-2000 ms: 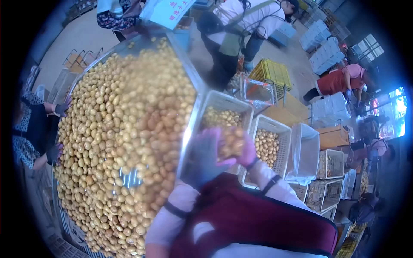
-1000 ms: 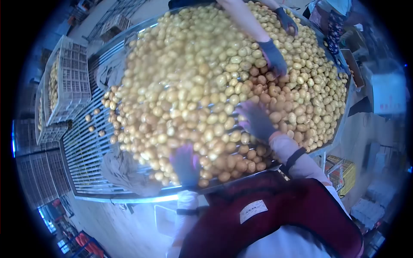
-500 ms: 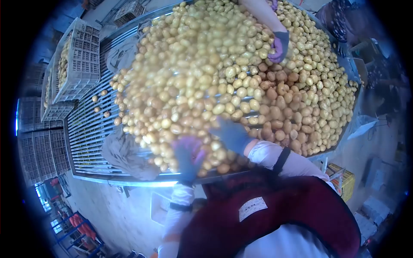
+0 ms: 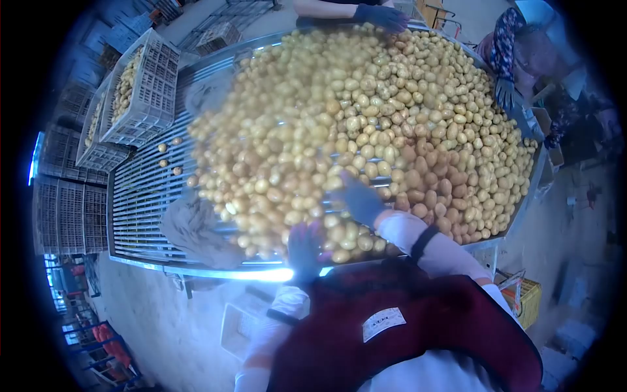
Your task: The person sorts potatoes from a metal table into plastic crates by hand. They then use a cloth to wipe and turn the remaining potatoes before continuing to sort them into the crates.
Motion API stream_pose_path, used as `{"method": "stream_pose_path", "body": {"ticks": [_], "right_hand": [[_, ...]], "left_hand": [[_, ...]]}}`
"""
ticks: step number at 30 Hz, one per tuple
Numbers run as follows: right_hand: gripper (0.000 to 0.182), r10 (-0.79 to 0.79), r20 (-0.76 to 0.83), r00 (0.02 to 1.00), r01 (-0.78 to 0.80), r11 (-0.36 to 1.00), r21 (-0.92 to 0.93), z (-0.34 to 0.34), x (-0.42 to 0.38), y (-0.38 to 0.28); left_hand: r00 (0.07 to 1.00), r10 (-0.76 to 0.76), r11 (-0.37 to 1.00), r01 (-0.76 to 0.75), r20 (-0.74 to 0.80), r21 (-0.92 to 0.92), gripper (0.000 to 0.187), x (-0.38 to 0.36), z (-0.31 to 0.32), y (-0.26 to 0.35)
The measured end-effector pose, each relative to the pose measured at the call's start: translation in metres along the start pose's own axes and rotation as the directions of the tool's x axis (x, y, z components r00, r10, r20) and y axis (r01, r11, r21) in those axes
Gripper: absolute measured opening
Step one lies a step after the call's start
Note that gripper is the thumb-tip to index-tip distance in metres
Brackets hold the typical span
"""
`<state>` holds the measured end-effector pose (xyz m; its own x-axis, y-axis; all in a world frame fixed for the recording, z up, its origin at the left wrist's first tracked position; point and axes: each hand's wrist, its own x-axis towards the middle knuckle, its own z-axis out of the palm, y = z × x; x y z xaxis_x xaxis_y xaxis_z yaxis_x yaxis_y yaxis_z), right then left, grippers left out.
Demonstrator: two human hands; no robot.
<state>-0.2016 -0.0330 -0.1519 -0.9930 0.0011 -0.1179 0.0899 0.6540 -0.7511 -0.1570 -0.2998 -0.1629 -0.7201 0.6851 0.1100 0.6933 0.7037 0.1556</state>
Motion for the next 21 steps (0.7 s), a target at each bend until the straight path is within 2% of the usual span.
{"method": "stream_pose_path", "body": {"ticks": [1,3,4,6,8,10,13,16,18,19,20,21], "right_hand": [[0.043,0.06,0.039,0.997,-0.061,0.998,0.012,-0.012,-0.005,0.003],[0.047,-0.16,0.027,0.987,0.162,0.97,-0.183,-0.026,-0.029,0.004],[0.036,-0.072,0.037,0.997,0.079,0.975,-0.21,-0.038,-0.032,-0.012],[0.039,-0.101,0.011,0.995,0.101,0.959,-0.266,-0.032,-0.038,-0.005],[0.042,-0.112,0.024,0.993,0.113,0.942,-0.317,-0.027,-0.036,0.0],[0.045,-0.101,0.076,0.992,0.122,0.922,-0.368,-0.024,-0.025,-0.008],[0.043,-0.173,0.097,0.98,0.198,0.887,-0.418,-0.021,-0.013,-0.024],[0.04,0.009,0.278,0.96,0.139,0.85,-0.508,-0.014,0.011,-0.042],[0.035,0.056,0.275,0.96,0.061,0.915,-0.399,-0.015,0.018,-0.044],[0.035,0.075,0.277,0.958,0.025,0.94,-0.34,-0.015,0.021,-0.047],[0.038,0.111,0.321,0.941,-0.085,0.992,-0.093,-0.02,0.018,-0.046],[0.04,0.134,0.375,0.917,-0.203,0.967,0.152,-0.033,0.009,-0.046]], "left_hand": [[0.999,0.016,1.0,-0.016,-0.028,-0.016,0.084,0.001,-0.004,0.004],[0.997,-0.071,0.995,0.068,-0.033,-0.08,0.081,0.002,-0.012,0.013],[0.993,-0.11,0.988,0.107,-0.029,-0.111,0.079,0.003,-0.013,0.016],[0.956,-0.25,0.845,0.137,-0.155,-0.517,0.075,0.004,-0.012,0.025],[0.905,-0.361,0.704,0.107,-0.224,-0.703,0.072,0.007,-0.016,0.028],[0.861,-0.417,0.68,0.083,-0.292,-0.729,0.069,0.013,-0.031,0.029],[0.845,-0.506,0.45,0.087,-0.173,-0.889,0.066,0.011,-0.011,0.017],[0.835,-0.537,0.386,0.121,-0.116,-0.915,0.064,0.007,0.005,0.009],[0.797,-0.603,0.267,0.154,-0.04,-0.951,0.061,0.008,0.013,0.007],[0.793,-0.609,0.268,0.175,-0.025,-0.947,0.059,0.006,0.013,0.003],[0.789,-0.614,0.268,0.196,-0.011,-0.943,0.057,0.004,0.014,-0.002],[0.803,-0.595,0.328,0.223,-0.018,-0.918,0.055,-0.001,0.015,-0.01]]}}
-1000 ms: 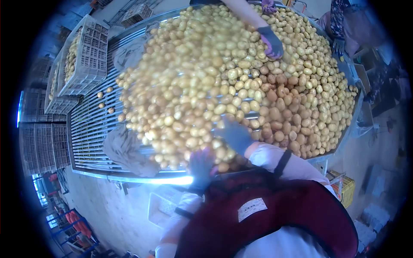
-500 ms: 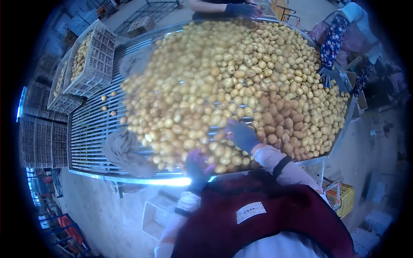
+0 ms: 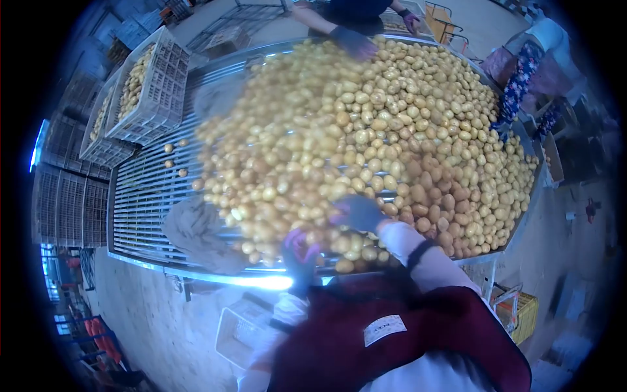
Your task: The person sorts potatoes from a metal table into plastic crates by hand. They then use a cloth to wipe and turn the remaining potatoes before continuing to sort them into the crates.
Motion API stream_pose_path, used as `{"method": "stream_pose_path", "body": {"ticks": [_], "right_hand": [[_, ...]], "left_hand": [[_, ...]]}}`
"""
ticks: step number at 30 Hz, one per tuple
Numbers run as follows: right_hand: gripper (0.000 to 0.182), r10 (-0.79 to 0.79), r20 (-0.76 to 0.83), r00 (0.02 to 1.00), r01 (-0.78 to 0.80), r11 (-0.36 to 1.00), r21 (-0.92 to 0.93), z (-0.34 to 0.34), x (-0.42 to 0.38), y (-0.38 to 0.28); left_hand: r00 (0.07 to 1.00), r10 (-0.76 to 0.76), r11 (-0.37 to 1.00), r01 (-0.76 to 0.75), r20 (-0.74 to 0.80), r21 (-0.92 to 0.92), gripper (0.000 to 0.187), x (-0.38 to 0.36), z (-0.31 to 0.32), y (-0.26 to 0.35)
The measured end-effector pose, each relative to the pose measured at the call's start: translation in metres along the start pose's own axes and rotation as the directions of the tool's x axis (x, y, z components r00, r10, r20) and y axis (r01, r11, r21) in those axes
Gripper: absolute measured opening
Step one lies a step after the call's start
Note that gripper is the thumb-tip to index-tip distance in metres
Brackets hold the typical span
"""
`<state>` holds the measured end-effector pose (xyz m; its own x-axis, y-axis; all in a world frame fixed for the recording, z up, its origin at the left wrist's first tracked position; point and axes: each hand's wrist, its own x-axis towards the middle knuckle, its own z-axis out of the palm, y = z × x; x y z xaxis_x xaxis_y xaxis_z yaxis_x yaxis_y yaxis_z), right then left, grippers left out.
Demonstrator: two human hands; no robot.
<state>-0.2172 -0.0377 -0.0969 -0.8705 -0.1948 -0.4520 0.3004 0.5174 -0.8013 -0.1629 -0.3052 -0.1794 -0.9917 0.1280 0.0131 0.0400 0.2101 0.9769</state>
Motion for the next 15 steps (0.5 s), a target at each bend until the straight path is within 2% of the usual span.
{"method": "stream_pose_path", "body": {"ticks": [1,3,4,6,8,9,10,11,13,15], "right_hand": [[0.043,0.022,0.061,0.998,-0.037,0.964,0.262,-0.008,-0.007,0.002],[0.048,-0.116,-0.128,0.985,0.161,0.889,0.429,0.01,-0.023,0.016],[0.05,-0.164,-0.232,0.959,0.261,0.831,0.491,0.013,-0.027,0.03],[0.055,-0.108,0.025,0.994,0.071,0.794,0.604,0.002,-0.029,0.058],[0.059,-0.231,-0.16,0.96,0.281,0.793,0.541,-0.004,-0.064,-0.006],[0.053,-0.166,-0.055,0.985,0.134,0.515,0.847,0.004,-0.059,0.031],[0.049,-0.147,0.069,0.987,-0.048,0.142,0.989,0.015,-0.046,0.097],[0.047,-0.181,0.201,0.963,-0.243,-0.249,0.937,0.018,-0.033,0.132],[0.052,-0.195,0.158,0.968,-0.115,0.216,0.97,-0.002,-0.057,0.077],[0.049,-0.242,0.12,0.963,-0.006,0.424,0.905,-0.011,-0.053,0.063]], "left_hand": [[1.0,0.014,1.0,-0.014,-0.016,0.02,0.053,0.002,-0.001,0.006],[0.996,0.038,0.999,-0.037,-0.076,0.014,0.049,0.005,0.001,0.04],[0.992,0.046,0.999,-0.048,-0.118,-0.014,0.048,0.008,0.005,0.059],[0.981,0.159,0.978,-0.14,-0.113,0.156,0.048,0.013,0.012,0.065],[0.97,0.24,0.939,-0.226,-0.025,0.259,0.049,0.021,0.021,0.076],[0.964,0.261,0.925,-0.265,0.05,0.274,0.049,0.025,0.033,0.086],[0.952,0.28,0.909,-0.305,0.124,0.286,0.05,0.029,0.047,0.098],[0.938,0.291,0.892,-0.337,0.186,0.301,0.05,0.036,0.062,0.109],[0.897,0.31,0.853,-0.409,0.316,0.324,0.051,0.047,0.077,0.125],[0.841,0.426,0.79,-0.525,0.332,0.316,0.039,0.059,0.075,0.131]]}}
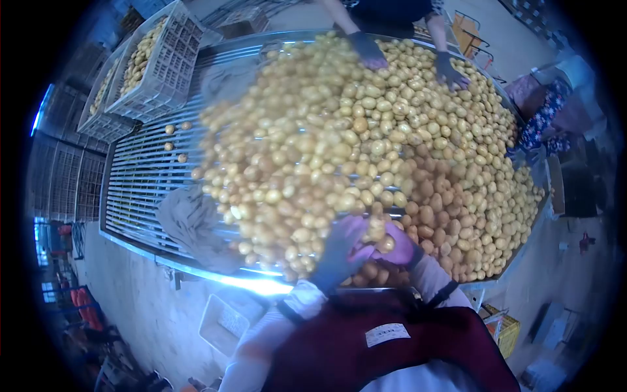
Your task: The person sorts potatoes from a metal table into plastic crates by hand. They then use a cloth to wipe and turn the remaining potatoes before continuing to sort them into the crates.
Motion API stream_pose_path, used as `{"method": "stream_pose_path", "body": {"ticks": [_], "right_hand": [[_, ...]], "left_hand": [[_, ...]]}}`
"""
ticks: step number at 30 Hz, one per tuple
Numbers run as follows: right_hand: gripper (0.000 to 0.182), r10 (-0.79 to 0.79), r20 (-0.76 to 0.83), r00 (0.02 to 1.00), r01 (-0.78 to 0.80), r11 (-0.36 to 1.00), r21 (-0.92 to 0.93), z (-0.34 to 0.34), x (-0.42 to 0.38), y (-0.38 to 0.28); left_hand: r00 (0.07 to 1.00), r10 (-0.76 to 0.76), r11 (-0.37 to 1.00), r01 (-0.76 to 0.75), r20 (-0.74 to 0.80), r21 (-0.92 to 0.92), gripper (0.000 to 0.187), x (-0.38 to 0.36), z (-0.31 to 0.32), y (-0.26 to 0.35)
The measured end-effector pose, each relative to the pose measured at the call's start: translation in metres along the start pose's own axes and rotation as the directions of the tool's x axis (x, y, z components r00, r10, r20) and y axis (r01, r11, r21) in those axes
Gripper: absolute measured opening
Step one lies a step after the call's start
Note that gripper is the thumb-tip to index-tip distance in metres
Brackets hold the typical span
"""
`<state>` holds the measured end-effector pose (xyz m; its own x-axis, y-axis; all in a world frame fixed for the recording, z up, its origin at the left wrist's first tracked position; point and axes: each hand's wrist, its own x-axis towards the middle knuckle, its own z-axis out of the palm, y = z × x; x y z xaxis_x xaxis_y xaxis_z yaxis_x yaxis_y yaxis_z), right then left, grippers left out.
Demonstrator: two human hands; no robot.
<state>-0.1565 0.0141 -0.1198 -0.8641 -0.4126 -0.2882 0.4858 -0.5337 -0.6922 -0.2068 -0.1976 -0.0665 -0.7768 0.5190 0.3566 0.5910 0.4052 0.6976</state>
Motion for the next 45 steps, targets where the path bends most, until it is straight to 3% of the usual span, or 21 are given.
{"method": "stream_pose_path", "body": {"ticks": [1,3,4,5,6,9,12,13,15,17,20,24,30,31,32,34,37,38,41,44,45], "right_hand": [[0.047,-0.027,0.013,1.0,0.029,0.993,-0.118,0.009,0.004,-0.012],[0.043,-0.146,-0.044,0.988,0.126,0.945,-0.301,0.024,-0.014,-0.038],[0.04,-0.025,-0.105,0.994,0.055,0.955,0.292,0.014,-0.018,-0.032],[0.042,-0.016,-0.184,0.983,0.052,0.98,0.19,0.007,-0.02,-0.031],[0.046,-0.016,-0.263,0.965,0.04,0.996,0.086,0.002,-0.021,-0.03],[0.055,-0.022,-0.401,0.916,0.069,0.992,0.102,-0.026,-0.022,-0.007],[0.054,-0.125,-0.367,0.922,0.057,0.98,-0.192,-0.045,-0.017,0.004],[0.052,-0.18,-0.329,0.927,0.059,0.936,-0.348,-0.045,-0.018,0.005],[0.049,-0.138,-0.291,0.947,0.084,0.978,-0.192,-0.04,-0.02,0.004],[0.048,0.003,-0.224,0.975,0.099,0.892,0.441,-0.016,-0.023,-0.016],[0.055,-0.149,-0.365,0.919,0.181,0.982,0.054,0.014,-0.027,-0.023],[0.056,-0.291,-0.354,0.889,0.244,0.954,-0.171,0.027,-0.038,-0.035],[0.055,-0.4,-0.339,0.852,0.374,0.916,-0.143,0.048,-0.067,-0.033],[0.056,-0.404,-0.365,0.839,0.458,0.886,0.072,0.05,-0.071,-0.027],[0.057,-0.406,-0.387,0.828,0.525,0.804,0.279,0.051,-0.075,-0.021],[0.066,-0.404,-0.445,0.799,0.597,0.623,0.506,0.049,-0.084,-0.016],[0.07,-0.488,-0.338,0.805,0.542,0.374,0.752,0.049,-0.109,-0.008],[0.067,-0.496,-0.265,0.827,0.514,0.476,0.714,0.04,-0.129,0.004],[0.057,-0.524,-0.547,0.652,0.741,0.288,0.607,0.041,-0.166,0.028],[0.048,-0.508,-0.718,0.475,0.879,0.233,0.416,0.026,-0.212,0.064],[0.047,-0.521,-0.752,0.402,0.915,0.229,0.331,0.024,-0.229,0.081]], "left_hand": [[0.998,0.066,0.998,-0.066,-0.01,0.02,0.033,0.007,-0.003,-0.004],[0.988,-0.14,0.99,0.137,-0.063,-0.044,0.033,0.022,-0.018,-0.051],[0.964,-0.219,0.976,0.214,-0.15,-0.048,0.033,0.034,-0.03,-0.067],[0.926,-0.294,0.956,0.287,-0.234,-0.065,0.034,0.046,-0.042,-0.082],[0.945,-0.137,0.957,0.203,-0.296,0.206,0.033,0.063,-0.064,-0.089],[1.0,-0.003,0.977,-0.003,0.03,0.213,0.031,0.064,-0.053,-0.173],[0.991,-0.113,0.887,0.071,0.066,0.457,0.031,0.069,-0.038,-0.165],[0.989,-0.142,0.914,0.12,0.028,0.387,0.031,0.072,-0.036,-0.161],[0.978,-0.204,0.951,0.205,-0.029,0.232,0.03,0.077,-0.032,-0.154],[0.986,-0.155,0.948,0.167,-0.063,0.272,0.042,0.076,-0.019,-0.145],[0.993,-0.12,0.908,0.107,0.008,0.404,0.06,0.065,0.006,-0.121],[0.935,-0.331,0.936,0.309,0.124,0.17,0.058,0.076,0.001,-0.103],[0.992,0.043,0.993,-0.03,-0.119,0.111,0.05,0.083,0.006,-0.09],[0.983,0.092,0.989,-0.072,-0.157,0.128,0.05,0.082,0.008,-0.062],[0.992,0.028,0.995,-0.039,-0.119,-0.093,0.051,0.076,0.012,-0.027],[0.983,0.175,0.96,-0.182,-0.049,-0.212,0.054,0.057,0.029,0.029],[0.78,0.56,0.828,-0.52,0.279,-0.209,0.058,0.031,0.064,0.076],[0.748,0.594,0.804,-0.543,0.295,-0.243,0.057,0.03,0.065,0.102],[0.585,0.661,0.737,-0.623,0.47,-0.262,0.053,0.028,0.075,0.16],[0.497,0.799,0.601,-0.678,0.339,-0.422,0.053,0.007,0.108,0.192],[0.522,0.723,0.647,-0.282,0.452,-0.708,0.054,-0.012,0.127,0.195]]}}
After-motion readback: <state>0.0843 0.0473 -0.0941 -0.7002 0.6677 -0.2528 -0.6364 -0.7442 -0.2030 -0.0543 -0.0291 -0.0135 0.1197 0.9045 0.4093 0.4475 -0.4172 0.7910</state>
